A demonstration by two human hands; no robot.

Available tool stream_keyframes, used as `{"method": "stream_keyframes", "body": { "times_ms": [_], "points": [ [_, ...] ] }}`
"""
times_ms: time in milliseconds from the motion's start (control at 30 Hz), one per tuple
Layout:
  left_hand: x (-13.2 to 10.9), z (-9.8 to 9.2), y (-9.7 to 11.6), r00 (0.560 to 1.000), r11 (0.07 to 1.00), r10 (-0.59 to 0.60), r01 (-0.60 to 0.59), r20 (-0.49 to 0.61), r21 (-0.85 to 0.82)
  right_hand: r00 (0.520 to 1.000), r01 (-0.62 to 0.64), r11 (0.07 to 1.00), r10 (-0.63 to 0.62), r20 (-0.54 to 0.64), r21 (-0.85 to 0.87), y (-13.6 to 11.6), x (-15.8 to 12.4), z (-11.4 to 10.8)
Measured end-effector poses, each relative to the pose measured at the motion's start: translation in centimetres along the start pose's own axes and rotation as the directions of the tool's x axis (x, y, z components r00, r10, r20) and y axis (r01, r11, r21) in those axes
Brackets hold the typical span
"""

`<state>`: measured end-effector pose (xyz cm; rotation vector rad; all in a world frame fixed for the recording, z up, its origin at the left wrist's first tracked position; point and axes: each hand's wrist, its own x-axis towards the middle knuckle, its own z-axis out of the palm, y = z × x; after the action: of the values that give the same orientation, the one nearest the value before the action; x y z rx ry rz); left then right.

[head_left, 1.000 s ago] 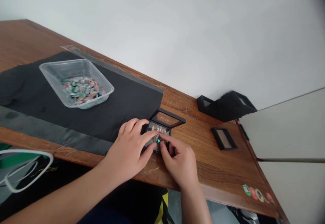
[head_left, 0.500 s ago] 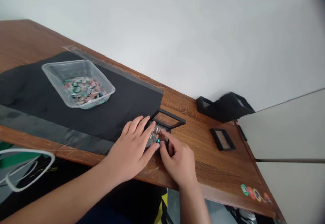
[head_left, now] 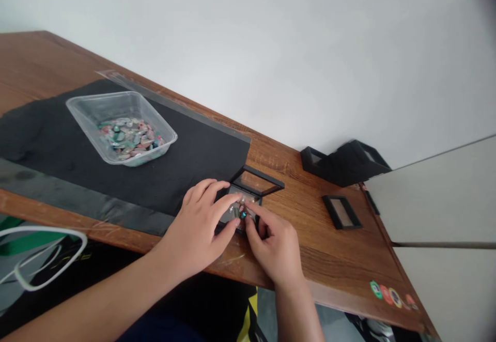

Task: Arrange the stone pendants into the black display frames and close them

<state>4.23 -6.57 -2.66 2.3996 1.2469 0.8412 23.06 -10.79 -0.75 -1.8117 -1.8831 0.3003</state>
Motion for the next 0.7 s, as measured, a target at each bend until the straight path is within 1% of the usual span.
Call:
{"method": "stream_keyframes", "body": {
  "times_ms": [167, 367, 533, 700],
  "points": [
    [0.25, -0.02, 0.33, 0.999, 0.999, -0.034, 0.035, -0.041, 0.01, 1.0, 0.009, 1.0, -0.009, -0.017, -0.004, 0.09, -0.07, 0.26],
    [0.67, 0.19, 0.37, 0.997, 0.998, -0.068, 0.068, -0.034, 0.015, 1.0, -0.002, 1.0, 0.002, 0.001, 0.001, 0.06, -0.07, 0.24],
    [0.67, 0.05, 0.4, 0.995, 0.997, -0.075, 0.076, -0.062, 0.019, 1.0, -0.001, 0.999, 0.001, 0.005, 0.045, 0.14, -0.11, 0.31],
    [0.44, 0.02, 0.46, 0.994, 0.996, -0.069, 0.072, -0.08, 0.043, 1.0, -0.012, 0.999, 0.011, 0.017, 0.044, 0.14, -0.09, 0.25]
  ]
}}
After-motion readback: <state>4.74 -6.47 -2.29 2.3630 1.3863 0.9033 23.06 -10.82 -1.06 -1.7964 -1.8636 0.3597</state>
